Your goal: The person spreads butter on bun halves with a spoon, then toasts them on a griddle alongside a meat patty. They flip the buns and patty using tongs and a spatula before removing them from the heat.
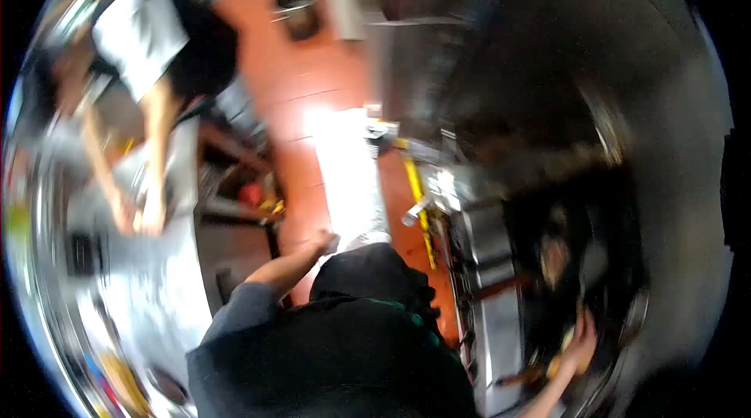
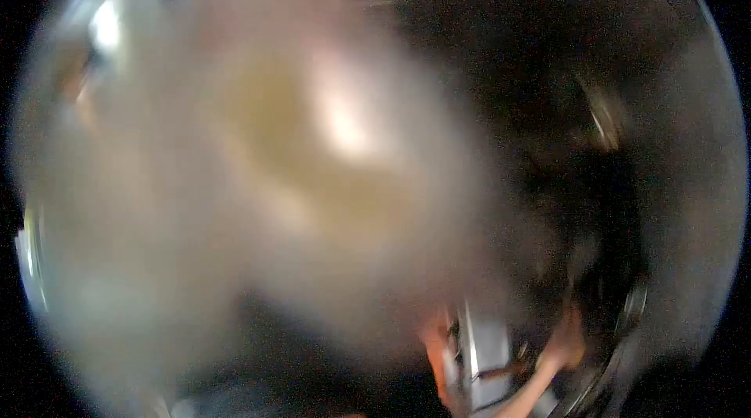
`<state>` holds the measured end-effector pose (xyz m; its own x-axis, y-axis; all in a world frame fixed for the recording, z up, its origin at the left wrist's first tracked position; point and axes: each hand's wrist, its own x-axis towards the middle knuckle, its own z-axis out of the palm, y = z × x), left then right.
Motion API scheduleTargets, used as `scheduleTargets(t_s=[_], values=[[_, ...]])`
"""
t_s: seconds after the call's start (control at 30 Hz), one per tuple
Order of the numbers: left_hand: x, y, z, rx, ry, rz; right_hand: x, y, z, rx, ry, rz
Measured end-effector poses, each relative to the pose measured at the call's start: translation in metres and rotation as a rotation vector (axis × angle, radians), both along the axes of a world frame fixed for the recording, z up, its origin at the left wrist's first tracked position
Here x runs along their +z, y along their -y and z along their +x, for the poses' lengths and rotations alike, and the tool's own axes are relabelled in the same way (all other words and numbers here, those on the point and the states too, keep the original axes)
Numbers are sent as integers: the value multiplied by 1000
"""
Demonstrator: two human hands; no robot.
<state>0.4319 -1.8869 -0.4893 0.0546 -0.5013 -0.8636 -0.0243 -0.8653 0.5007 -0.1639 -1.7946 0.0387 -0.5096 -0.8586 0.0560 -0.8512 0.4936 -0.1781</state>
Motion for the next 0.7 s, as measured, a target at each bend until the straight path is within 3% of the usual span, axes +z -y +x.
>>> scheduleTargets(t_s=[0.03,0.07,0.1,0.13,0.17,0.23,0.3,0.43,0.5,0.53,0.57,0.6,0.7], values=[[120,9,-18,-220,213,-86,15,6,30,-78,204,-124],[152,13,-24,-198,327,-91,-16,-6,-8,102,-52,-187],[161,3,-37,-203,436,-103,-14,-9,-1,185,-122,-392],[173,-6,-43,-139,434,-101,-25,-11,-14,-25,47,-241],[182,-13,-46,-75,443,-68,-20,-3,1,136,53,-323],[168,-40,-51,17,454,-19,-55,8,-32,270,159,-497],[129,-86,-54,61,640,-77,-52,19,-22,153,462,-519],[152,-169,-34,116,610,112,-22,23,4,-73,1129,-630],[136,-189,-14,223,505,133,-13,23,15,-94,1349,-694],[123,-194,-6,137,575,128,-11,23,18,-89,1428,-710],[114,-196,1,50,647,123,-10,21,21,-60,1498,-717],[126,-198,5,208,530,188,-2,28,41,-275,1519,-822],[129,-203,19,248,635,40,20,26,126,-16,1315,-995]])
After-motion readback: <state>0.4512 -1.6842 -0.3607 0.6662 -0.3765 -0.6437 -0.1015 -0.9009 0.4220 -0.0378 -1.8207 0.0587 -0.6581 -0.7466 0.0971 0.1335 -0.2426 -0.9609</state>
